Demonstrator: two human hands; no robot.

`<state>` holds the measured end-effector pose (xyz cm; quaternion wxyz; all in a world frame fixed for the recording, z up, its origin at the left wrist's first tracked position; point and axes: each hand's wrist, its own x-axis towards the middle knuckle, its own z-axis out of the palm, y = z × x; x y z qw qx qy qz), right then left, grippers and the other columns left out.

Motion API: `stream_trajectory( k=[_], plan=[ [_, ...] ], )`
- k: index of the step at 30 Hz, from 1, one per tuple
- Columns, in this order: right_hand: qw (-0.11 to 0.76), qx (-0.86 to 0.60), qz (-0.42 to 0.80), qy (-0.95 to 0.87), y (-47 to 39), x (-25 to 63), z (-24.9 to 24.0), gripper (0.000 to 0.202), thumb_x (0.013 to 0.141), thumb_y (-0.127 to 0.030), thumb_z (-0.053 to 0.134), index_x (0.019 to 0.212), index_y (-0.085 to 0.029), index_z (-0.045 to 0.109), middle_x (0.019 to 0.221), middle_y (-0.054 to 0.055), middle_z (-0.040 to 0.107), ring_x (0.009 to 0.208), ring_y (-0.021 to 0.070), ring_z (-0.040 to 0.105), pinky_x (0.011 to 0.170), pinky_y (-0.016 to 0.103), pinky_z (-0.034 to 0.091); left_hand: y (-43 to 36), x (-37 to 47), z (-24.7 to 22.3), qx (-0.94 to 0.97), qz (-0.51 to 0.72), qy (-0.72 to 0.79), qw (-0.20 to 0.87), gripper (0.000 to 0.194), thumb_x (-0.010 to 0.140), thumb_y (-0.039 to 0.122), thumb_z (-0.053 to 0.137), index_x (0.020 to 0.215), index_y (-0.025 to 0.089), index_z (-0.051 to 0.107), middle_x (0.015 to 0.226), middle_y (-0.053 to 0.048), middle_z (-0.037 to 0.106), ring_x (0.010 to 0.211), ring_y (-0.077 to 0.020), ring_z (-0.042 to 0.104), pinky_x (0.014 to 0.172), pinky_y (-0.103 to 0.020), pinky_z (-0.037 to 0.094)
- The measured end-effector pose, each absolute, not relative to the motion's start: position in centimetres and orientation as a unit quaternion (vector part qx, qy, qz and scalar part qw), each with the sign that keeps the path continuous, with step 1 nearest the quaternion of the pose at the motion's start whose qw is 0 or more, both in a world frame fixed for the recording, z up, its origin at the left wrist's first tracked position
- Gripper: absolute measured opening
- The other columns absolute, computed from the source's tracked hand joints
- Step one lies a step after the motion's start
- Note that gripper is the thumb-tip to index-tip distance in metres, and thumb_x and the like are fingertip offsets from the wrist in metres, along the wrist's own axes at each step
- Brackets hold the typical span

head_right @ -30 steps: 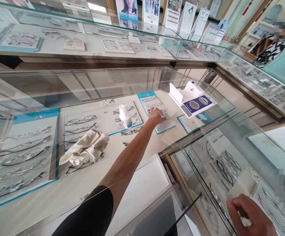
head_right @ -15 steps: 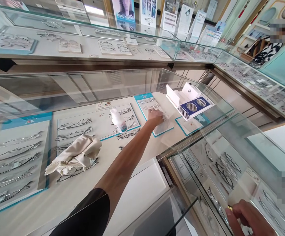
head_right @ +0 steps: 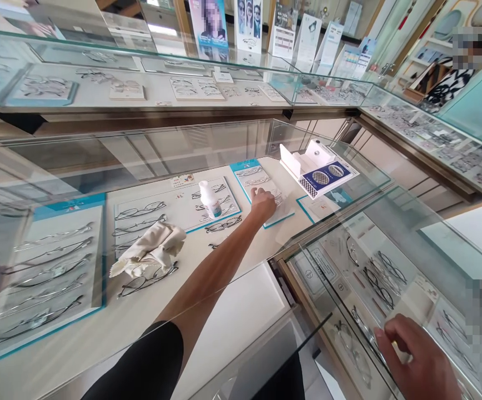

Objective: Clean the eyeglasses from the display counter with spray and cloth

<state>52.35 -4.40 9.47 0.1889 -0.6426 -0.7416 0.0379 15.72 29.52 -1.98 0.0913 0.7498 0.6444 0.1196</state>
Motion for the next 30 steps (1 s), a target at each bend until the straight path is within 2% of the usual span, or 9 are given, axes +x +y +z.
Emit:
stream_trajectory(
  k=[5,7,10,14,20,24,30],
  plan=[
    [0.183,-0.631,0.050,-0.752,-3.2,52.1,9.6,0.040,0.102,-0.056,0.063,0.073,-0.031,0.051,0.064,0.001,0.059,0.053,0.0206,0.056,0.047,0.032,0.050,23.5,15.2,-0.7,0.785,0.108,0.607,0.070,0.038,0.105,0.017,0.047,0.112,0.011,0.084,0.121,-0.021,0.077,0.130,-0.0369,0.054,0.132,-0.060,0.017],
    [0.179,-0.618,0.037,-0.765,-2.6,52.2,9.5,0.045,0.104,-0.059,0.060,0.072,-0.029,0.052,0.063,0.000,0.057,0.053,0.0184,0.053,0.047,0.030,0.046,20.9,15.1,-0.3,0.794,0.099,0.595,0.071,0.039,0.106,0.019,0.046,0.116,0.011,0.083,0.127,-0.022,0.076,0.132,-0.0364,0.053,0.132,-0.059,0.018],
    [0.188,-0.611,0.023,-0.769,-1.7,52.2,9.1,0.049,0.105,-0.063,0.055,0.071,-0.028,0.052,0.062,0.000,0.055,0.053,0.0178,0.051,0.049,0.030,0.045,17.1,14.8,0.3,0.806,0.085,0.580,0.088,0.035,0.108,0.024,0.049,0.115,0.014,0.082,0.131,-0.019,0.077,0.133,-0.0354,0.055,0.129,-0.059,0.023],
    [0.193,-0.610,0.025,-0.768,-0.6,52.4,8.3,0.052,0.104,-0.067,0.052,0.070,-0.028,0.049,0.062,-0.001,0.055,0.054,0.0186,0.052,0.051,0.031,0.044,12.4,14.3,1.4,0.804,0.055,0.579,0.124,0.033,0.108,0.034,0.054,0.103,0.016,0.082,0.123,-0.017,0.080,0.128,-0.0358,0.062,0.121,-0.059,0.033],
    [0.218,-0.602,0.030,-0.768,1.4,53.0,6.8,0.051,0.100,-0.069,0.053,0.070,-0.028,0.051,0.062,0.001,0.058,0.053,0.0201,0.054,0.054,0.033,0.041,6.7,12.1,3.8,0.762,0.010,0.626,0.167,0.035,0.105,0.028,0.053,0.093,0.013,0.082,0.112,-0.022,0.082,0.125,-0.0386,0.068,0.110,-0.057,0.041],
    [0.231,-0.596,0.023,-0.769,2.2,51.7,7.1,0.046,0.098,-0.062,0.054,0.069,-0.028,0.047,0.064,0.002,0.060,0.057,0.0202,0.053,0.060,0.033,0.039,3.1,10.0,6.2,0.761,0.008,0.621,0.188,0.029,0.103,0.031,0.056,0.099,0.017,0.082,0.121,-0.018,0.084,0.125,-0.0366,0.071,0.112,-0.055,0.044],
    [0.261,-0.608,0.036,-0.749,2.6,49.2,8.4,0.036,0.096,-0.049,0.055,0.070,-0.028,0.042,0.067,0.004,0.062,0.066,0.0211,0.049,0.066,0.034,0.033,-1.5,6.7,9.9,0.791,0.024,0.568,0.224,0.027,0.102,0.038,0.057,0.097,0.023,0.078,0.115,-0.011,0.085,0.123,-0.0347,0.074,0.112,-0.056,0.046]
  ],
)
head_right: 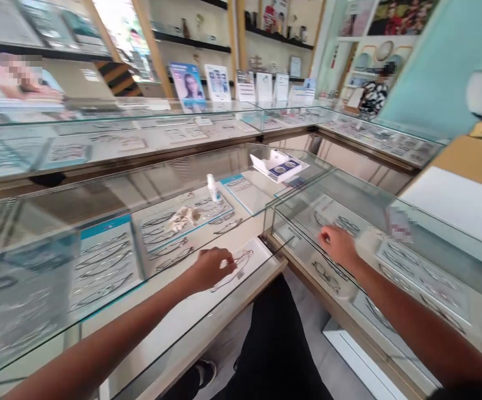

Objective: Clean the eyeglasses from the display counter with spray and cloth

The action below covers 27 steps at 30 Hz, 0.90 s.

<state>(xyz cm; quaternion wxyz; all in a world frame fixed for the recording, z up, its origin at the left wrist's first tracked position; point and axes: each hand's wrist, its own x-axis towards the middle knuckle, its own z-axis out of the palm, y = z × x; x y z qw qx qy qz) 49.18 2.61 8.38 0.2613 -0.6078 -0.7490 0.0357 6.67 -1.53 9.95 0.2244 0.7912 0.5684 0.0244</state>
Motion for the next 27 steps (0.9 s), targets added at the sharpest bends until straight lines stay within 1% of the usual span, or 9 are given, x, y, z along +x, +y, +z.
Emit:
stream_trajectory(
  k=[6,11,13,15,17,18,20,23,27],
  plan=[
    [0.254,-0.641,0.062,-0.722,2.8,49.2,8.3,0.034,0.097,-0.047,0.058,0.073,-0.027,0.045,0.072,0.001,0.063,0.068,0.0194,0.051,0.069,0.033,0.037,-4.2,4.2,14.5,0.811,0.075,0.517,0.262,0.043,0.101,0.062,0.050,0.092,0.028,0.076,0.107,-0.004,0.082,0.109,-0.0307,0.073,0.115,-0.053,0.044],
    [0.279,-0.684,0.061,-0.671,2.3,50.3,8.5,0.029,0.097,-0.046,0.058,0.076,-0.027,0.053,0.078,0.001,0.069,0.074,0.0203,0.060,0.074,0.033,0.045,-3.9,2.9,17.1,0.808,0.091,0.534,0.234,0.054,0.100,0.070,0.042,0.092,0.030,0.077,0.110,-0.005,0.082,0.104,-0.0314,0.072,0.110,-0.053,0.046],
    [0.291,-0.714,0.042,-0.636,1.9,52.2,8.8,0.024,0.094,-0.047,0.060,0.080,-0.027,0.057,0.085,0.004,0.073,0.081,0.0232,0.064,0.081,0.036,0.050,-3.4,2.3,17.5,0.807,0.100,0.544,0.205,0.054,0.099,0.069,0.040,0.092,0.030,0.076,0.114,-0.005,0.083,0.110,-0.0337,0.072,0.110,-0.055,0.044],
    [0.304,-0.750,0.007,-0.588,1.4,55.2,9.4,0.023,0.089,-0.049,0.062,0.087,-0.026,0.060,0.100,0.010,0.075,0.096,0.0292,0.066,0.095,0.044,0.052,-2.8,1.5,17.6,0.807,0.119,0.552,0.173,0.055,0.098,0.070,0.038,0.092,0.030,0.076,0.116,-0.005,0.083,0.115,-0.0352,0.072,0.109,-0.056,0.041],
    [0.319,-0.795,-0.038,-0.514,1.0,58.9,10.0,0.035,0.085,-0.054,0.065,0.101,-0.023,0.061,0.124,0.021,0.071,0.119,0.0392,0.061,0.110,0.057,0.047,-2.1,0.6,17.6,0.809,0.133,0.555,0.145,0.055,0.099,0.070,0.038,0.091,0.030,0.076,0.113,-0.005,0.083,0.117,-0.0354,0.072,0.109,-0.056,0.039],
    [0.323,-0.825,-0.060,-0.459,0.9,60.9,10.3,0.047,0.082,-0.057,0.069,0.111,-0.021,0.062,0.136,0.026,0.065,0.129,0.0445,0.056,0.113,0.063,0.043,-1.7,0.1,17.6,0.810,0.135,0.555,0.132,0.055,0.099,0.069,0.038,0.091,0.030,0.076,0.111,-0.005,0.083,0.116,-0.0348,0.072,0.108,-0.055,0.038],
    [0.297,-0.892,-0.075,-0.331,1.0,64.6,10.8,0.079,0.075,-0.064,0.078,0.134,-0.016,0.058,0.154,0.031,0.054,0.141,0.0489,0.047,0.118,0.066,0.039,-0.8,-0.7,17.7,0.811,0.134,0.559,0.104,0.053,0.101,0.067,0.038,0.091,0.030,0.075,0.109,-0.004,0.084,0.112,-0.0328,0.072,0.104,-0.052,0.038],
    [0.211,-0.940,-0.004,-0.269,1.9,68.4,11.0,0.108,0.079,-0.076,0.078,0.154,-0.004,0.049,0.160,0.039,0.046,0.149,0.0518,0.040,0.122,0.063,0.035,0.9,-1.5,18.1,0.820,0.127,0.555,0.056,0.051,0.104,0.061,0.035,0.092,0.029,0.073,0.109,-0.004,0.084,0.113,-0.0313,0.072,0.099,-0.049,0.038],
    [0.178,-0.945,0.017,-0.275,4.0,70.3,10.7,0.117,0.081,-0.078,0.080,0.158,0.003,0.046,0.159,0.046,0.045,0.152,0.0548,0.040,0.122,0.064,0.035,3.0,-1.8,18.7,0.822,0.108,0.558,0.025,0.048,0.103,0.057,0.035,0.092,0.027,0.071,0.117,-0.007,0.084,0.123,-0.0325,0.072,0.099,-0.047,0.037]
  ],
)
